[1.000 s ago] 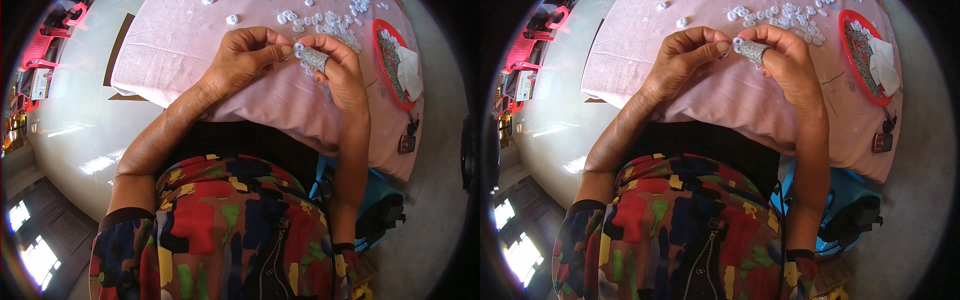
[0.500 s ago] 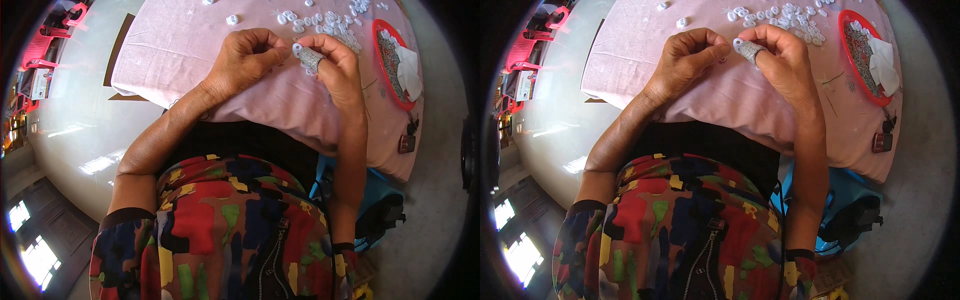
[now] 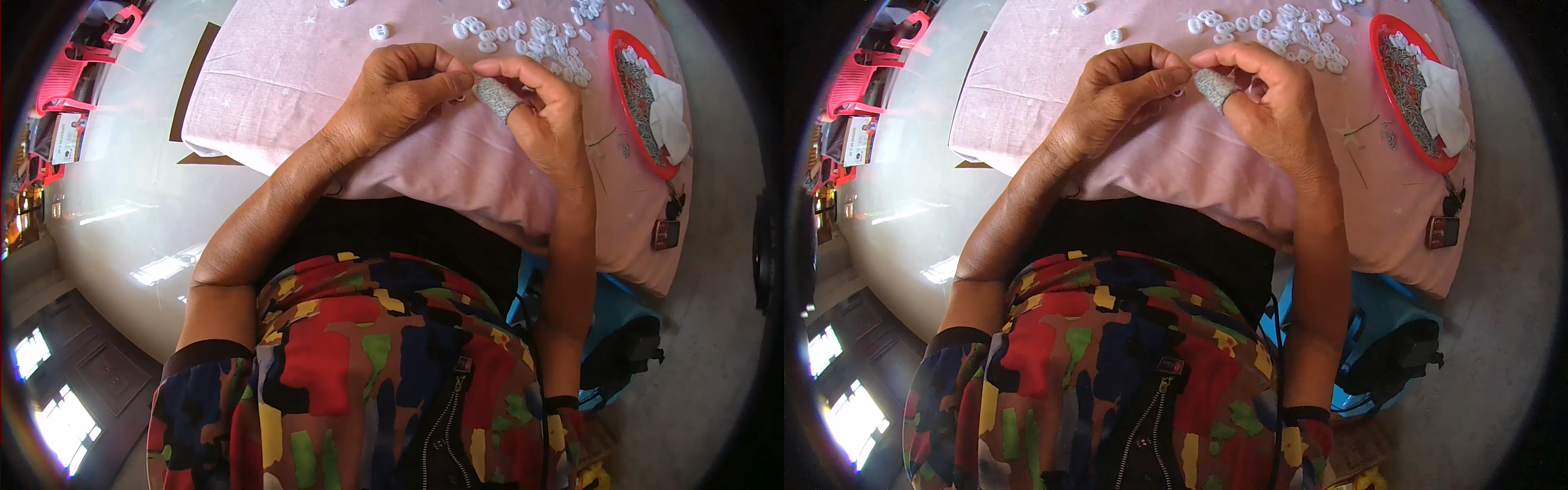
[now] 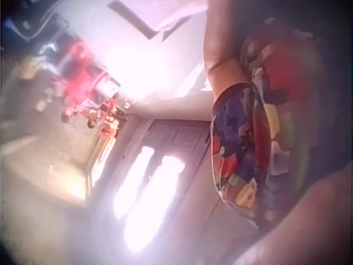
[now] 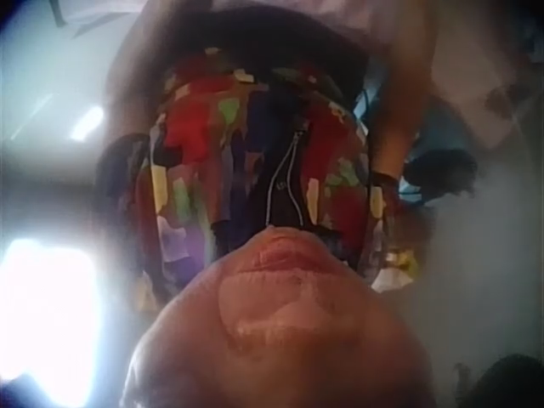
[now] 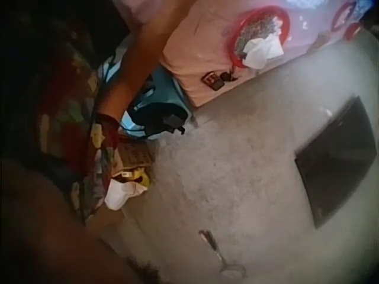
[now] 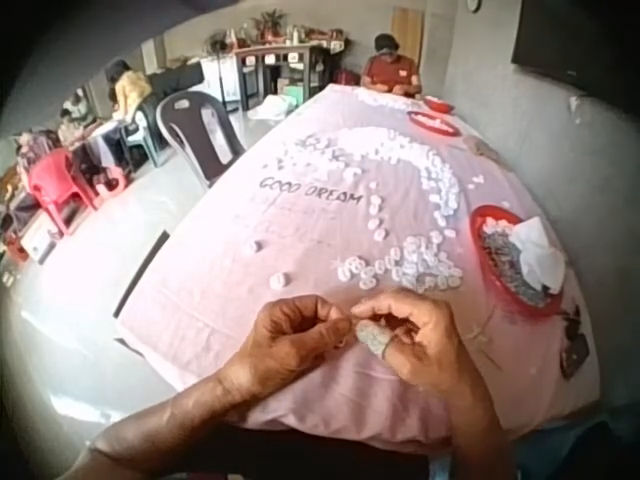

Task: The person assembles plastic cord locks by picking up small plastic pieces and inserting metal springs into them by hand on the table.

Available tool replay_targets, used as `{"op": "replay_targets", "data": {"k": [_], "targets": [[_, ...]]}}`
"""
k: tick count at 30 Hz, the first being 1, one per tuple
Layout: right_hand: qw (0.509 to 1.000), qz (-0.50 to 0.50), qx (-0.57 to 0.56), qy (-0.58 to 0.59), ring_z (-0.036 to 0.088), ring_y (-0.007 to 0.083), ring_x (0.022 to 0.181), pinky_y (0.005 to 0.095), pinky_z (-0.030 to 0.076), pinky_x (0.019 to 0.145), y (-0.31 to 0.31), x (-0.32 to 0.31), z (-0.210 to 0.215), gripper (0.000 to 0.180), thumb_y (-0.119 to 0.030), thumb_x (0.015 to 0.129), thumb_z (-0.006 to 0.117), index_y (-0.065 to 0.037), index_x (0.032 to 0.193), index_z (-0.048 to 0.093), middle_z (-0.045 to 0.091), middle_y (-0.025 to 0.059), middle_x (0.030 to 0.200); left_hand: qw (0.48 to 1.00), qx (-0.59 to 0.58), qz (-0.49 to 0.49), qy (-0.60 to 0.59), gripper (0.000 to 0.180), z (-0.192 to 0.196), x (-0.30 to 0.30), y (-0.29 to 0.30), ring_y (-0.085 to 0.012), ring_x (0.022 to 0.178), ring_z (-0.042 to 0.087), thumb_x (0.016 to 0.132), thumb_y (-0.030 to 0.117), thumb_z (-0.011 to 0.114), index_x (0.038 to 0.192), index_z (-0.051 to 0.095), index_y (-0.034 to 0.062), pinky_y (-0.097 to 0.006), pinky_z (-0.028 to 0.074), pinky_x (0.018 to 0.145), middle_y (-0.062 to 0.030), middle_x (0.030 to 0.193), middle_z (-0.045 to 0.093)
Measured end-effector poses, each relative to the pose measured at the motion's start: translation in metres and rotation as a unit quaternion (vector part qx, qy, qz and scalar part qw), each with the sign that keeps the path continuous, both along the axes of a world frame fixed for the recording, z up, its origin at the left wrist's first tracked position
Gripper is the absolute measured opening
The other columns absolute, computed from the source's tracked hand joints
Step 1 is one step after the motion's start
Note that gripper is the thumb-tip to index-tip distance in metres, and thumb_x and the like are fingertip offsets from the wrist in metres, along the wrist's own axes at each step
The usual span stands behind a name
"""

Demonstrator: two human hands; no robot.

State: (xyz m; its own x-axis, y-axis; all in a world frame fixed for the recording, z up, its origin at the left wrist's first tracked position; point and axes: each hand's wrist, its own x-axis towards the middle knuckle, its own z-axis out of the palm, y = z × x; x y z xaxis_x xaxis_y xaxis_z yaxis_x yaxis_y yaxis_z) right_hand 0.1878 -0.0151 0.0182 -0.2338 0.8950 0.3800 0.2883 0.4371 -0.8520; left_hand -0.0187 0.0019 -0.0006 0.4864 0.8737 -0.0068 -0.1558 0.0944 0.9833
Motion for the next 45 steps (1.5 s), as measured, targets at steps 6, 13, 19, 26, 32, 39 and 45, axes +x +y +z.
{"op": "replay_targets", "data": {"k": [6,13,19,26,32,39,45], "targets": [[0.999,-0.016,0.025,-0.03,0.06,0.0045,0.075,0.0201,0.045,0.064,0.0,-0.004,-0.002,0.019,0.002,0.083,0.067,-0.004,0.1,0.072,0.07,0.0004,0.085,1.0,-0.013,-0.019,-0.005,0.018,0.003,-0.001,-0.001,0.0003,0.071,0.05,0.096,0.019,0.066,0.107,0.068,0.0046,-0.015,0.04,0.061,0.0039,0.085,0.062],[0.999,-0.032,0.007,0.008,0.06,0.0053,0.074,0.0207,0.047,0.066,-0.001,-0.003,0.001,0.011,-0.001,0.085,0.066,-0.002,0.095,0.07,0.069,0.0006,0.082,0.994,-0.042,-0.05,-0.087,0.019,0.002,-0.01,0.005,-0.0034,0.075,0.05,0.097,0.013,0.064,0.114,0.067,0.005,-0.016,0.039,0.063,0.0022,0.092,0.063],[1.0,-0.015,0.012,0.021,0.06,0.0057,0.074,0.021,0.047,0.067,-0.002,-0.003,0.0,0.01,-0.001,0.086,0.064,-0.002,0.094,0.069,0.068,0.0011,0.081,0.992,-0.033,-0.055,-0.112,0.02,-0.002,-0.009,0.005,-0.0049,0.074,0.05,0.096,0.01,0.064,0.115,0.067,0.0052,-0.017,0.037,0.062,0.002,0.095,0.063],[0.996,-0.046,0.072,-0.008,0.056,0.0022,0.068,0.0173,0.043,0.058,-0.007,-0.01,-0.003,0.011,0.003,0.084,0.067,-0.002,0.094,0.068,0.066,-0.0002,0.077,0.986,-0.078,-0.029,-0.142,0.019,-0.003,-0.004,0.0,-0.0051,0.075,0.053,0.096,0.011,0.064,0.114,0.067,0.005,-0.017,0.039,0.06,-0.0001,0.095,0.065],[0.994,-0.056,0.089,0.01,0.05,0.0008,0.062,0.0177,0.038,0.053,-0.007,-0.013,-0.007,0.011,0.002,0.083,0.068,-0.002,0.093,0.068,0.065,-0.0013,0.075,0.986,-0.092,-0.021,-0.135,0.017,0.0,-0.003,0.0,-0.0058,0.073,0.056,0.096,0.012,0.064,0.112,0.065,0.005,-0.017,0.04,0.058,-0.0032,0.097,0.068],[0.995,-0.056,0.077,-0.017,0.051,0.0007,0.063,0.0176,0.039,0.053,-0.007,-0.012,-0.006,0.01,0.002,0.083,0.068,-0.002,0.093,0.068,0.065,-0.0009,0.076,0.986,-0.088,-0.023,-0.137,0.016,-0.001,-0.004,0.0,-0.0051,0.072,0.053,0.096,0.011,0.064,0.111,0.065,0.0054,-0.017,0.039,0.058,-0.002,0.096,0.067],[0.993,-0.06,0.094,-0.037,0.054,0.002,0.063,0.0183,0.041,0.054,-0.009,-0.013,-0.002,0.011,0.002,0.082,0.068,-0.002,0.092,0.068,0.066,0.0001,0.075,0.993,-0.053,-0.001,-0.105,0.016,-0.002,-0.003,-0.004,-0.0044,0.072,0.052,0.095,0.01,0.064,0.111,0.067,0.0061,-0.017,0.039,0.059,0.0004,0.095,0.066]]}}
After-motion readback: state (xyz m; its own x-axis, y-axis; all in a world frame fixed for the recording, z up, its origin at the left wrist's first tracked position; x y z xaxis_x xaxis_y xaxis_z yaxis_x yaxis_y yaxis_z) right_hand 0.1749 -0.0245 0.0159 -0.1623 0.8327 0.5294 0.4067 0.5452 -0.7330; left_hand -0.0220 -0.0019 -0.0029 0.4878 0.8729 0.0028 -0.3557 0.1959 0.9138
